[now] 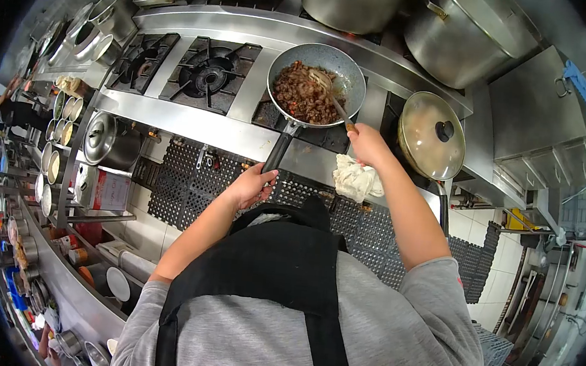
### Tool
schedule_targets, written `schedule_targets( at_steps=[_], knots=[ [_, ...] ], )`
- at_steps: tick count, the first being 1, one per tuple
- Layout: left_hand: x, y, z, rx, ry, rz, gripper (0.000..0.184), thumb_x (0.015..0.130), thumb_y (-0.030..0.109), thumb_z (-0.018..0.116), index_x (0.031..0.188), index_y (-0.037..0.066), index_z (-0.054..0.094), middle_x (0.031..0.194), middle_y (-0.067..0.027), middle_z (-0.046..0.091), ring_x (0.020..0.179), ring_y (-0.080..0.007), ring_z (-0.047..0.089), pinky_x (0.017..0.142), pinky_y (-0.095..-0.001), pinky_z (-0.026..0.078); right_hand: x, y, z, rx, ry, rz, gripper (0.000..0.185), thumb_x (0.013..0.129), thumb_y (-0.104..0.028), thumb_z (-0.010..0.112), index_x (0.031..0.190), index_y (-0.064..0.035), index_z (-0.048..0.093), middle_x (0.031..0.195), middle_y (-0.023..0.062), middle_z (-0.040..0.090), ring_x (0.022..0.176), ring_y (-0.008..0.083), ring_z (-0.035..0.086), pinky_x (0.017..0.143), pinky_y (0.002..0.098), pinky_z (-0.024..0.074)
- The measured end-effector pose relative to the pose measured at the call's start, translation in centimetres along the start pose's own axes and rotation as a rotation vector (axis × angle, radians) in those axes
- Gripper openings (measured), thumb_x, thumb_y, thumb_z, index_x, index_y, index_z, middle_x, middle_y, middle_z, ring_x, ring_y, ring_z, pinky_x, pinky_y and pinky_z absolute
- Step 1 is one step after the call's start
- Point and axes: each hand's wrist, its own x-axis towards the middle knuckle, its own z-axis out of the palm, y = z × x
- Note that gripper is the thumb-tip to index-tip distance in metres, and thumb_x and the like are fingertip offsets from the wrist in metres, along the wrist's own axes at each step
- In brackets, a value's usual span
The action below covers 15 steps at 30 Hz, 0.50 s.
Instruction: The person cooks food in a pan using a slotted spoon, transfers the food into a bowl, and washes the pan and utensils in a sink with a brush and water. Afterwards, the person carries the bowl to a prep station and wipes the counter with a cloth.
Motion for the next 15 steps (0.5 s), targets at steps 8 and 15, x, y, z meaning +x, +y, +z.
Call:
schedule_targets(
  at_steps=[8,15],
  knots=[
    [-0.2,0.0,0.1,-0.018,-0.006,-0.015,0.011,0.091,0.015,0.052,0.095,0.009,0.044,0.072,0.0004,0.044,0.054,-0.0063,0.040,0.044,-0.0205,0.034,3.3,-0.8,1.6,0.224,-0.037,0.041,0.025,0.092,-0.022,0.044,0.106,-0.0017,0.048,0.058,0.0033,0.046,0.037,0.0136,0.043,0.033,0.0302,0.0379],
    [0.2,-0.3,-0.1,-0.056,-0.027,-0.017,0.011,0.091,0.014,0.052,0.096,0.009,0.044,0.072,0.0004,0.043,0.054,-0.0067,0.039,0.044,-0.0208,0.031,-4.4,-1.6,-0.7,0.014,-0.130,-0.050,0.026,0.091,-0.021,0.048,0.109,-0.0021,0.051,0.059,0.0104,0.053,0.039,0.0186,0.049,0.038,0.0349,0.0384]
  ],
)
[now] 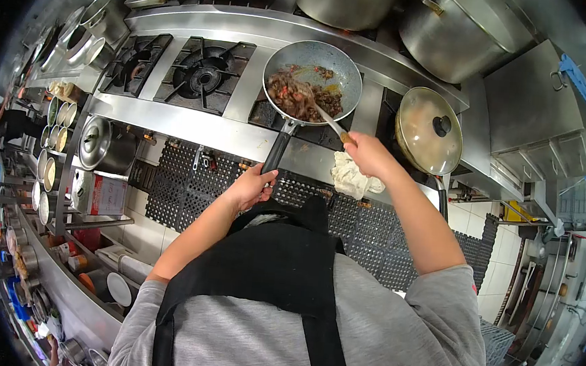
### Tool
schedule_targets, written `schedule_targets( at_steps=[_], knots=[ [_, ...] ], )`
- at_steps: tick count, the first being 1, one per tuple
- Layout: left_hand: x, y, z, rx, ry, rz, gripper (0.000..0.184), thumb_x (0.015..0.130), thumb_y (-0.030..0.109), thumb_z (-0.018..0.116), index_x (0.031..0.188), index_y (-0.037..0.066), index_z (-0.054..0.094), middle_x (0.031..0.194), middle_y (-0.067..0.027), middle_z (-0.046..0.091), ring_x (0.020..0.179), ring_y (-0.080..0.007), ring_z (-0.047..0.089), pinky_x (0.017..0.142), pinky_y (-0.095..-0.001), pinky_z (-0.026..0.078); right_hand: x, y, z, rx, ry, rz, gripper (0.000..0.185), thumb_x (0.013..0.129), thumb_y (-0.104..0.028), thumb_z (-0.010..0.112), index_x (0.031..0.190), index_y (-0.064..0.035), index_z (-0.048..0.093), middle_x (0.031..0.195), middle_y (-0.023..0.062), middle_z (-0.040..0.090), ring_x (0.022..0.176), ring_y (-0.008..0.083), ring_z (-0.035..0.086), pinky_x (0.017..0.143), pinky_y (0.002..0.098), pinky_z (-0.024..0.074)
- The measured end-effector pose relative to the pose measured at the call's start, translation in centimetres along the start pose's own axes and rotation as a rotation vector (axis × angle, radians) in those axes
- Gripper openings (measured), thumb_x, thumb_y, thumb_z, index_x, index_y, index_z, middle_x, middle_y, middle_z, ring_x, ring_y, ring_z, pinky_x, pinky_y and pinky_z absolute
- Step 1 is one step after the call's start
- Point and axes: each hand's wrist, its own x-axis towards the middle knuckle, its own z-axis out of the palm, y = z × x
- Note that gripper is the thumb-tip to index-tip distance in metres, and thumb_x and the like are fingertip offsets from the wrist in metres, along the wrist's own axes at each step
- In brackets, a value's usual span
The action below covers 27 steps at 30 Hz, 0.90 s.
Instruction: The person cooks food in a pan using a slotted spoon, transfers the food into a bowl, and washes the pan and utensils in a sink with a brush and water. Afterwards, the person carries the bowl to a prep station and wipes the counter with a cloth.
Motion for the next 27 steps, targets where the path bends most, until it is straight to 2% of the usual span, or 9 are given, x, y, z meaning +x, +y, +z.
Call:
schedule_targets(
  at_steps=[1,3,4,11,13,19,21,23,27],
  knots=[
    [-0.2,0.1,0.1,-0.004,0.005,-0.005,0.011,0.091,0.014,0.052,0.096,0.009,0.043,0.072,0.0004,0.043,0.054,-0.0068,0.039,0.044,-0.0209,0.031,1.4,2.2,0.7,0.002,0.000,0.002,0.026,0.091,-0.021,0.048,0.109,-0.0021,0.051,0.059,0.0104,0.053,0.039,0.0186,0.049,0.038,0.0348,0.0384],
    [-0.3,0.2,0.3,-0.007,0.007,-0.011,0.011,0.091,0.013,0.052,0.097,0.009,0.043,0.072,0.0004,0.044,0.054,-0.0069,0.039,0.044,-0.0209,0.031,4.8,6.9,2.1,-0.437,0.400,-0.478,0.030,0.089,-0.021,0.049,0.112,-0.0024,0.050,0.071,0.0185,0.061,0.057,0.0311,0.060,0.054,0.0413,0.0469],
    [-0.3,0.3,0.3,-0.002,0.013,-0.010,0.011,0.091,0.013,0.051,0.097,0.009,0.043,0.072,0.0004,0.044,0.054,-0.0068,0.039,0.044,-0.0210,0.031,3.2,3.1,1.2,-0.341,0.275,-0.169,0.031,0.088,-0.021,0.050,0.113,-0.0022,0.050,0.088,0.0239,0.062,0.079,0.0385,0.060,0.071,0.0438,0.0469],
    [-0.4,0.5,0.1,-0.008,0.012,-0.011,0.011,0.091,0.013,0.051,0.096,0.008,0.043,0.073,0.0000,0.044,0.054,-0.0063,0.038,0.044,-0.0206,0.030,1.5,3.5,0.8,-0.448,0.236,-0.316,0.031,0.088,-0.023,0.050,0.112,-0.0026,0.050,0.086,0.0227,0.062,0.079,0.0402,0.060,0.069,0.0470,0.0476],
    [-0.3,0.2,-0.1,-0.006,0.010,-0.001,0.011,0.091,0.013,0.052,0.096,0.008,0.043,0.073,-0.0001,0.044,0.053,-0.0063,0.038,0.044,-0.0206,0.030,2.6,3.6,0.2,-0.551,0.374,-0.136,0.031,0.088,-0.023,0.050,0.112,-0.0036,0.050,0.082,0.0225,0.062,0.076,0.0407,0.060,0.067,0.0488,0.0481],
    [-0.3,0.4,-0.4,0.004,0.032,-0.006,0.011,0.091,0.013,0.052,0.093,0.008,0.043,0.071,0.0002,0.044,0.052,-0.0063,0.037,0.043,-0.0208,0.029,6.5,5.4,-1.8,-0.553,0.655,-0.048,0.032,0.088,-0.023,0.049,0.113,-0.0026,0.050,0.077,0.0240,0.062,0.075,0.0402,0.061,0.066,0.0502,0.0480],
    [-0.3,0.4,-0.4,-0.018,0.000,0.000,0.011,0.091,0.014,0.052,0.092,0.008,0.043,0.071,0.0006,0.044,0.051,-0.0062,0.037,0.043,-0.0210,0.029,7.0,5.1,-1.0,-0.547,0.572,0.006,0.034,0.088,-0.022,0.049,0.114,0.0000,0.049,0.081,0.0250,0.062,0.079,0.0411,0.061,0.070,0.0494,0.0478],
    [-0.3,0.3,-0.4,-0.012,0.006,0.001,0.011,0.091,0.014,0.052,0.091,0.008,0.042,0.071,0.0008,0.044,0.051,-0.0062,0.036,0.043,-0.0212,0.028,7.1,5.1,0.4,-0.423,0.518,-0.235,0.034,0.088,-0.022,0.049,0.114,0.0015,0.050,0.089,0.0262,0.062,0.086,0.0416,0.059,0.076,0.0466,0.0474],
    [-0.2,0.3,-0.5,0.036,0.012,0.003,0.017,0.090,0.015,0.054,0.099,0.008,0.042,0.072,-0.0013,0.044,0.050,-0.0074,0.038,0.041,-0.0225,0.030,7.6,5.2,-2.1,-0.199,0.500,-0.136,0.035,0.089,-0.024,0.050,0.112,0.0019,0.052,0.096,0.0272,0.060,0.093,0.0412,0.057,0.080,0.0442,0.0457]
  ],
)
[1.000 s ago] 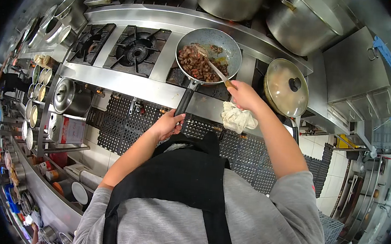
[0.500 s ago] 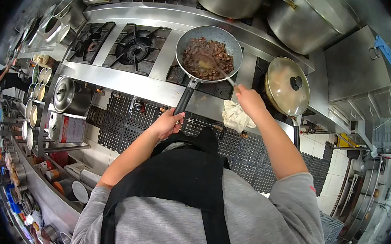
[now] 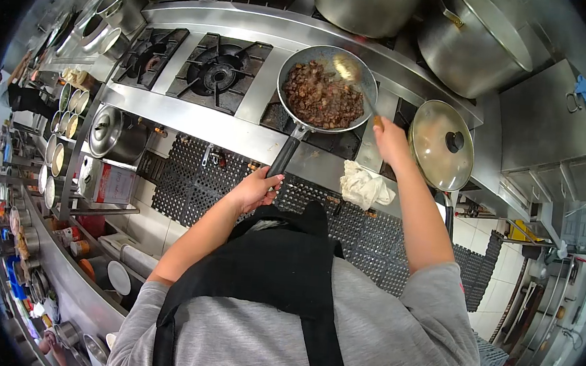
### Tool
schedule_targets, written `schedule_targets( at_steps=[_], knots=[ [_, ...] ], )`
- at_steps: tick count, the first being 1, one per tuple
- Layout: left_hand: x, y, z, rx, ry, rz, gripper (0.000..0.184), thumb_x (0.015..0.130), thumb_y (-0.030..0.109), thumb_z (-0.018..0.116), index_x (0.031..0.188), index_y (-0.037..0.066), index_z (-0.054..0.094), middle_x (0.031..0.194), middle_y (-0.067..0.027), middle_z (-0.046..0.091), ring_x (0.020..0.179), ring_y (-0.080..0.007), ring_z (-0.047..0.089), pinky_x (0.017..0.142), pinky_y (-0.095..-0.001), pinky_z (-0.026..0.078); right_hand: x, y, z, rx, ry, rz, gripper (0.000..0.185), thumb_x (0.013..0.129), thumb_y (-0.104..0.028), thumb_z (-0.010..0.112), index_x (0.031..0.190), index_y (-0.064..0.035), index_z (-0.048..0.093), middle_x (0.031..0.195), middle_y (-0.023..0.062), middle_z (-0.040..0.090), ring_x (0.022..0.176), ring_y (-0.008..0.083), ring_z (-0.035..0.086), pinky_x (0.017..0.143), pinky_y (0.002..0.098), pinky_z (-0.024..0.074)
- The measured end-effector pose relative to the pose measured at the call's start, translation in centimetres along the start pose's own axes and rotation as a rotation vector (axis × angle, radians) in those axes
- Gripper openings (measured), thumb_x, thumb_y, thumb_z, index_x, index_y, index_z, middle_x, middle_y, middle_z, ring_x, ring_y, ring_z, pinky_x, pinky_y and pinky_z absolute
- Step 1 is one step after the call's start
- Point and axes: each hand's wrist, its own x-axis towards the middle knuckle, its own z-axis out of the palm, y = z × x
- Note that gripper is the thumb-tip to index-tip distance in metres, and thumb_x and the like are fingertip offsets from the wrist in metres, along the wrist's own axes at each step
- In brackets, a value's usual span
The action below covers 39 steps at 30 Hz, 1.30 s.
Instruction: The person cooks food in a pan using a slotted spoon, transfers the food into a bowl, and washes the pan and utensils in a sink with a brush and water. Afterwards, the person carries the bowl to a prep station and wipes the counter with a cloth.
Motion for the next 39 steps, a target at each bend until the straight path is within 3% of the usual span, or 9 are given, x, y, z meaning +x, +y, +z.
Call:
schedule_targets(
  at_steps=[2,4,5,10,15,25,32,37,39],
  knots=[
    [0.4,-0.4,-0.4,-0.042,-0.036,-0.003,0.017,0.090,0.016,0.054,0.098,0.007,0.042,0.072,-0.0014,0.044,0.050,-0.0077,0.037,0.041,-0.0226,0.030,2.4,1.1,1.5,-0.003,-0.031,0.079,0.037,0.089,-0.024,0.049,0.117,0.0005,0.050,0.097,0.0272,0.060,0.094,0.0417,0.056,0.080,0.0437,0.0454],
    [0.1,-0.2,0.0,-0.048,-0.006,-0.003,0.010,0.092,0.014,0.051,0.091,0.008,0.042,0.071,0.0002,0.043,0.051,-0.0068,0.035,0.043,-0.0214,0.029,4.4,3.5,5.0,-0.068,-0.047,-0.236,0.034,0.091,-0.023,0.049,0.120,-0.0063,0.049,0.067,0.0132,0.060,0.048,0.0238,0.057,0.044,0.0347,0.0451],
    [0.0,0.0,0.2,-0.045,-0.008,-0.002,0.010,0.092,0.014,0.051,0.091,0.008,0.042,0.071,0.0002,0.043,0.051,-0.0068,0.035,0.043,-0.0214,0.029,1.7,-2.1,2.8,0.165,-0.273,0.091,0.030,0.091,-0.022,0.048,0.118,-0.0082,0.050,0.056,0.0043,0.049,0.039,0.0150,0.047,0.036,0.0305,0.0374],
    [-0.3,0.4,0.5,-0.020,0.017,-0.015,0.010,0.092,0.014,0.050,0.092,0.009,0.043,0.072,-0.0001,0.043,0.051,-0.0068,0.035,0.043,-0.0214,0.029,-2.5,-4.7,-3.4,0.207,-0.462,0.106,0.035,0.089,-0.025,0.051,0.120,-0.0089,0.051,0.064,0.0116,0.056,0.046,0.0212,0.049,0.046,0.0349,0.0437],
    [0.0,0.1,0.0,-0.036,0.002,-0.016,0.011,0.092,0.015,0.052,0.094,0.009,0.043,0.072,-0.0003,0.044,0.052,-0.0068,0.037,0.042,-0.0214,0.030,-5.1,-0.8,-3.5,-0.215,-0.250,-0.249,0.031,0.088,-0.022,0.051,0.115,-0.0075,0.052,0.078,0.0189,0.061,0.071,0.0356,0.060,0.064,0.0438,0.0472],
    [0.0,0.2,0.1,-0.089,-0.006,-0.021,0.013,0.091,0.014,0.053,0.093,0.008,0.041,0.071,-0.0009,0.044,0.051,-0.0067,0.038,0.041,-0.0207,0.028,-0.9,0.7,0.4,-0.330,-0.092,0.035,0.028,0.088,-0.017,0.046,0.107,0.0037,0.050,0.087,0.0284,0.061,0.084,0.0430,0.060,0.073,0.0509,0.0468],
    [-0.2,0.3,0.2,-0.060,0.012,-0.030,0.009,0.092,0.016,0.051,0.095,0.010,0.045,0.074,0.0007,0.043,0.053,-0.0061,0.036,0.044,-0.0204,0.028,-5.8,-5.6,-2.5,0.330,-0.412,0.275,0.031,0.090,-0.019,0.047,0.112,0.0023,0.049,0.070,0.0186,0.057,0.046,0.0240,0.054,0.050,0.0333,0.0471],
    [-0.3,0.3,0.2,-0.058,0.002,-0.026,0.009,0.092,0.016,0.051,0.094,0.009,0.046,0.072,0.0015,0.044,0.053,-0.0060,0.037,0.044,-0.0204,0.029,-6.7,-2.4,-0.3,-0.102,-0.206,-0.307,0.031,0.088,-0.020,0.049,0.114,-0.0037,0.048,0.078,0.0202,0.061,0.069,0.0376,0.061,0.062,0.0450,0.0488],
    [-0.1,0.0,0.1,-0.053,0.002,-0.025,0.009,0.092,0.017,0.051,0.094,0.009,0.046,0.071,0.0017,0.044,0.053,-0.0060,0.037,0.044,-0.0203,0.029,-5.5,-2.8,-0.3,-0.193,-0.197,-0.209,0.029,0.088,-0.021,0.050,0.111,-0.0036,0.050,0.081,0.0212,0.062,0.074,0.0396,0.060,0.066,0.0472,0.0483]
  ],
)
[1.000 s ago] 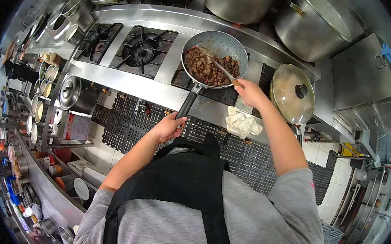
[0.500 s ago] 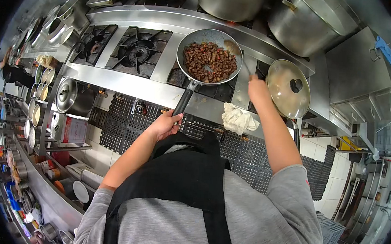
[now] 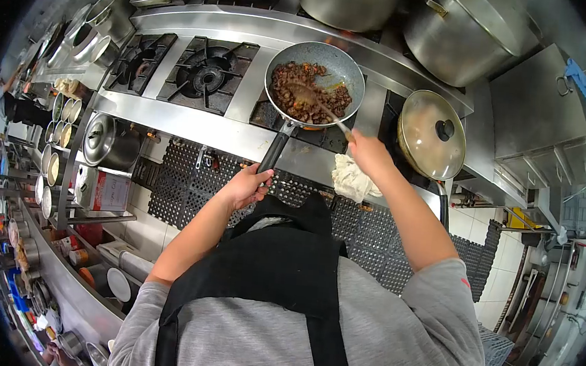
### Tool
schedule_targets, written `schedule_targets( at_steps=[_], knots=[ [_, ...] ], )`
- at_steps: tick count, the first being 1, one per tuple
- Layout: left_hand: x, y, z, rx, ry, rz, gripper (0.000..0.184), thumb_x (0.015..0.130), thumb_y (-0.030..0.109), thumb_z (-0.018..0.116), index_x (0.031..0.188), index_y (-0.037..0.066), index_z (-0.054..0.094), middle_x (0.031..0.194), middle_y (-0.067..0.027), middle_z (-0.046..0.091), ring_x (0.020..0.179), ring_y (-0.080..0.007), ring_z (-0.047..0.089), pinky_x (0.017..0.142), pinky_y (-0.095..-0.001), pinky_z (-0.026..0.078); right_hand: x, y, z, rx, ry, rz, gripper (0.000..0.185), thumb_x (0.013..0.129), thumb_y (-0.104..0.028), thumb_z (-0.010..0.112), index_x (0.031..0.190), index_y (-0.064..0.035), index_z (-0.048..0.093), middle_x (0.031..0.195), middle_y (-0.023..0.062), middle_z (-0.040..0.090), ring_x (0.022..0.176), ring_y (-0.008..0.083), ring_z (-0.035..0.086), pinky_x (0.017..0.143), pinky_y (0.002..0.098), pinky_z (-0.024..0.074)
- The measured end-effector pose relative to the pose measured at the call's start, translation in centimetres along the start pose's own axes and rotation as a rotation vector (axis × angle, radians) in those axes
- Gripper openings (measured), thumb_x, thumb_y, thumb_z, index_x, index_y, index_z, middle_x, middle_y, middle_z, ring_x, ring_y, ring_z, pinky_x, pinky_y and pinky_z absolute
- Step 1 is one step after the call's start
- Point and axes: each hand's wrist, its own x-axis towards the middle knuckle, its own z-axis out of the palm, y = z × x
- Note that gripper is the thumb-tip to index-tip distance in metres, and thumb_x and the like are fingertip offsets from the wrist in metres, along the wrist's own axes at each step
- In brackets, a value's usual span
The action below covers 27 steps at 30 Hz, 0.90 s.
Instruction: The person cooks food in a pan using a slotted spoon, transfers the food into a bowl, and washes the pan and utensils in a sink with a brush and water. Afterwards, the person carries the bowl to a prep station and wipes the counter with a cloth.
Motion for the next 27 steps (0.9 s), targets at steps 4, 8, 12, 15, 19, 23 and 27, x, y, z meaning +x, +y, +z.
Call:
schedule_targets(
  at_steps=[4,8,12,15,19,23,27],
  knots=[
    [-0.3,0.4,0.3,0.039,0.029,0.005,0.010,0.092,0.018,0.052,0.095,0.010,0.046,0.071,0.0022,0.045,0.053,-0.0058,0.037,0.044,-0.0203,0.029,2.8,1.7,-1.3,-0.098,0.111,0.165,0.026,0.087,-0.021,0.051,0.106,-0.0027,0.052,0.086,0.0229,0.062,0.079,0.0403,0.061,0.070,0.0487,0.0486],
    [-0.1,0.5,0.1,0.022,0.028,-0.001,0.012,0.092,0.017,0.051,0.093,0.009,0.041,0.071,0.0003,0.043,0.049,-0.0058,0.037,0.039,-0.0212,0.028,6.7,7.3,0.2,-0.110,0.249,0.162,0.036,0.088,-0.021,0.051,0.121,-0.0062,0.047,0.077,0.0241,0.062,0.073,0.0418,0.060,0.063,0.0482,0.0479],
    [0.0,0.4,0.0,0.027,0.014,0.000,0.013,0.092,0.017,0.051,0.091,0.009,0.041,0.071,0.0005,0.042,0.050,-0.0064,0.037,0.040,-0.0212,0.028,7.0,2.7,-0.3,0.376,-0.088,0.324,0.043,0.086,-0.023,0.054,0.124,-0.0038,0.048,0.099,0.0238,0.061,0.087,0.0389,0.060,0.076,0.0420,0.0481],
    [-0.1,0.4,0.1,0.031,0.031,0.004,0.012,0.092,0.017,0.051,0.090,0.009,0.042,0.072,0.0003,0.043,0.050,-0.0063,0.037,0.041,-0.0210,0.028,6.4,6.1,-0.1,0.077,0.102,-0.173,0.042,0.086,-0.022,0.054,0.124,-0.0050,0.049,0.101,0.0222,0.061,0.090,0.0377,0.059,0.079,0.0408,0.0472],
    [-0.3,0.5,0.3,0.024,0.037,-0.004,0.012,0.092,0.017,0.051,0.090,0.010,0.042,0.072,0.0005,0.043,0.050,-0.0063,0.037,0.042,-0.0210,0.029,0.4,5.2,-4.4,0.031,0.012,-0.231,0.040,0.086,-0.023,0.054,0.124,-0.0109,0.050,0.094,0.0206,0.063,0.083,0.0384,0.060,0.075,0.0433,0.0482],
    [-0.2,0.3,0.1,0.033,0.042,0.004,0.012,0.092,0.017,0.052,0.090,0.009,0.043,0.072,0.0007,0.043,0.051,-0.0061,0.037,0.042,-0.0209,0.029,-1.1,3.3,-6.4,-0.186,-0.126,-0.014,0.036,0.086,-0.023,0.053,0.121,-0.0130,0.051,0.093,0.0200,0.063,0.083,0.0368,0.061,0.074,0.0445,0.0484],
    [-0.5,0.6,0.4,0.047,0.050,0.003,0.012,0.092,0.017,0.052,0.090,0.009,0.043,0.072,0.0008,0.044,0.051,-0.0060,0.038,0.042,-0.0207,0.030,1.8,3.7,-6.0,-0.274,0.044,0.048,0.032,0.087,-0.023,0.051,0.117,-0.0102,0.051,0.085,0.0188,0.064,0.078,0.0359,0.062,0.069,0.0470,0.0495]
  ],
)
